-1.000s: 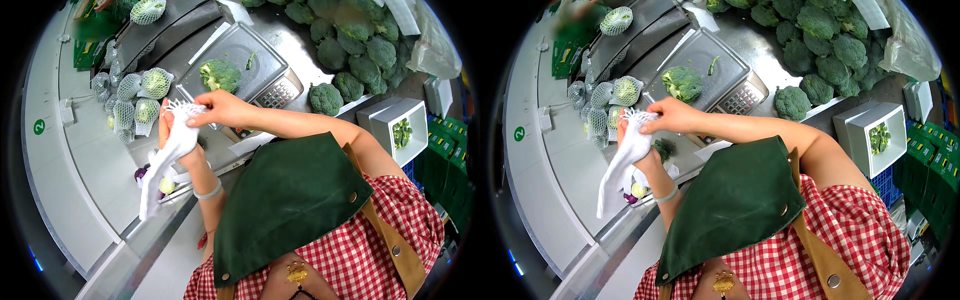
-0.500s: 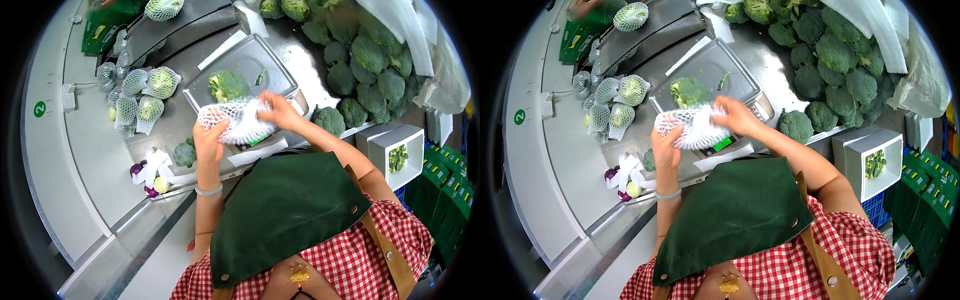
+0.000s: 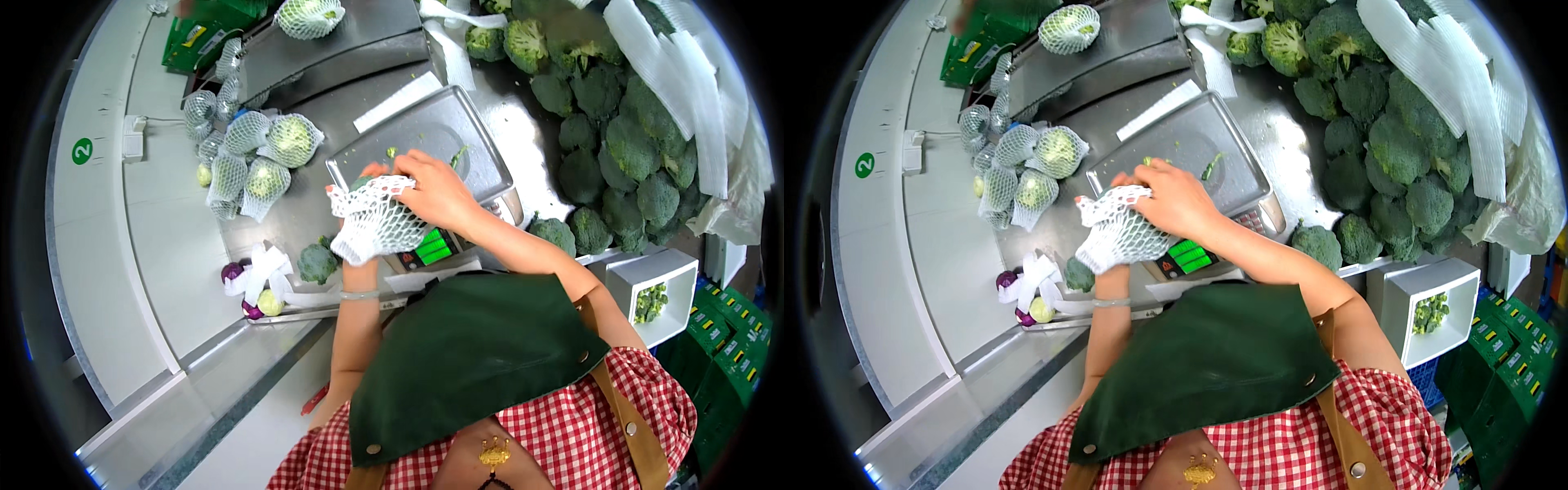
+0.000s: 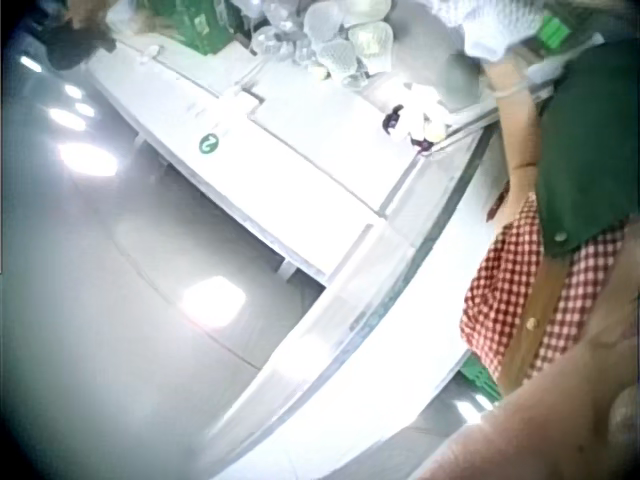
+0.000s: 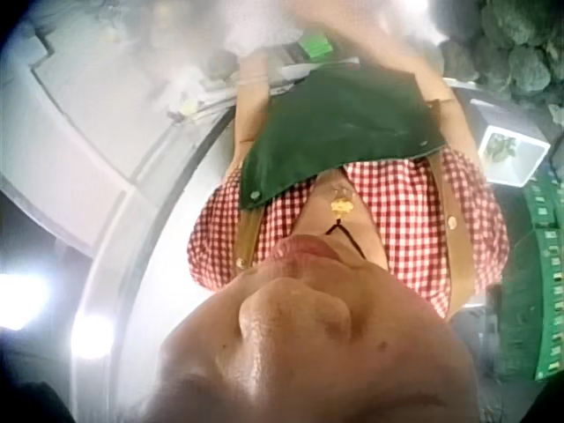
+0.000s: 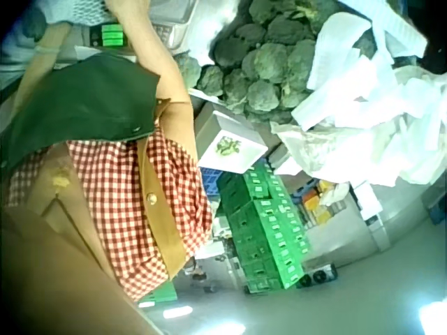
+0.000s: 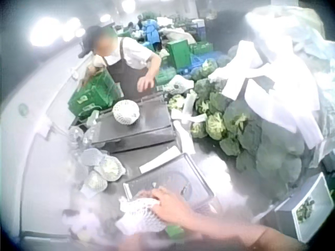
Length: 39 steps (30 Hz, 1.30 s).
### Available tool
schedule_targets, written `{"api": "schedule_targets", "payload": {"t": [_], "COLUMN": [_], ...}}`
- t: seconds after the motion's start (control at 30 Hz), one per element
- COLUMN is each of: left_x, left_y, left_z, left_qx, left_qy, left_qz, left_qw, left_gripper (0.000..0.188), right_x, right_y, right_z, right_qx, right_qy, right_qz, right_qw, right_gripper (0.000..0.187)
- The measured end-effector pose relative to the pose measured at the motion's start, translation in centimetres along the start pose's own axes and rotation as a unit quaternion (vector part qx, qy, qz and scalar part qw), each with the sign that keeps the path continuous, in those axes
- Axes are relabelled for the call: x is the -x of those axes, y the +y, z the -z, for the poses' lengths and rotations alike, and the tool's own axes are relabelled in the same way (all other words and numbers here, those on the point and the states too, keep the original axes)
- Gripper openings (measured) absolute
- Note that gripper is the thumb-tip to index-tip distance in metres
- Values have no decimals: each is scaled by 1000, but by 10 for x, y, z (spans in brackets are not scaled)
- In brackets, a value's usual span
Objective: The person repeatedly picks up broccoli heads from a large pile, places them on a digital scale, and then wraps them in white mesh bags. The person handles the broccoli and bags by hand, moving the packaged items to a pile on the left side of the counter.
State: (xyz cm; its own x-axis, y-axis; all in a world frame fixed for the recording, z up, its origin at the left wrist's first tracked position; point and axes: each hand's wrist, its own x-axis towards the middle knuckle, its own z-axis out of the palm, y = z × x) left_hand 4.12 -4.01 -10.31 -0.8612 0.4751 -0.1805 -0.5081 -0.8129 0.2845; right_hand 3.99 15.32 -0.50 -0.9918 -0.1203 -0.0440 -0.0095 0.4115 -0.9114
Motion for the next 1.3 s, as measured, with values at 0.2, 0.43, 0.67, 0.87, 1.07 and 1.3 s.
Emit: {"api": "schedule_targets", "payload": {"t": [0.2,0.43,0.67,0.87,1.07,1.3], "left_x": [69,115,126,124,126,23], "left_y": [-19,-30,57,164,214,91], "left_z": [-82,-83,-9,103,215,11], "left_qx": [20,-560,-77,-135,-200,-484], "left_qy": [93,238,180,303,400,467], "left_qz": [15,-145,-232,-290,-192,-411], "left_qw": [995,780,953,898,873,615], "left_gripper": [54,44,51,56,66,57], "right_x": [4,66,104,207,212,118], "right_y": [-21,36,35,104,132,102], "right_z": [41,-15,5,95,117,138], "right_qx": [-407,-566,9,440,340,-345], "right_qy": [-178,-77,-88,36,0,90], "right_qz": [-275,-302,-18,-132,-262,-283], "right_qw": [852,763,996,887,903,890], "right_gripper": [14,20,24,79,96,64]}}
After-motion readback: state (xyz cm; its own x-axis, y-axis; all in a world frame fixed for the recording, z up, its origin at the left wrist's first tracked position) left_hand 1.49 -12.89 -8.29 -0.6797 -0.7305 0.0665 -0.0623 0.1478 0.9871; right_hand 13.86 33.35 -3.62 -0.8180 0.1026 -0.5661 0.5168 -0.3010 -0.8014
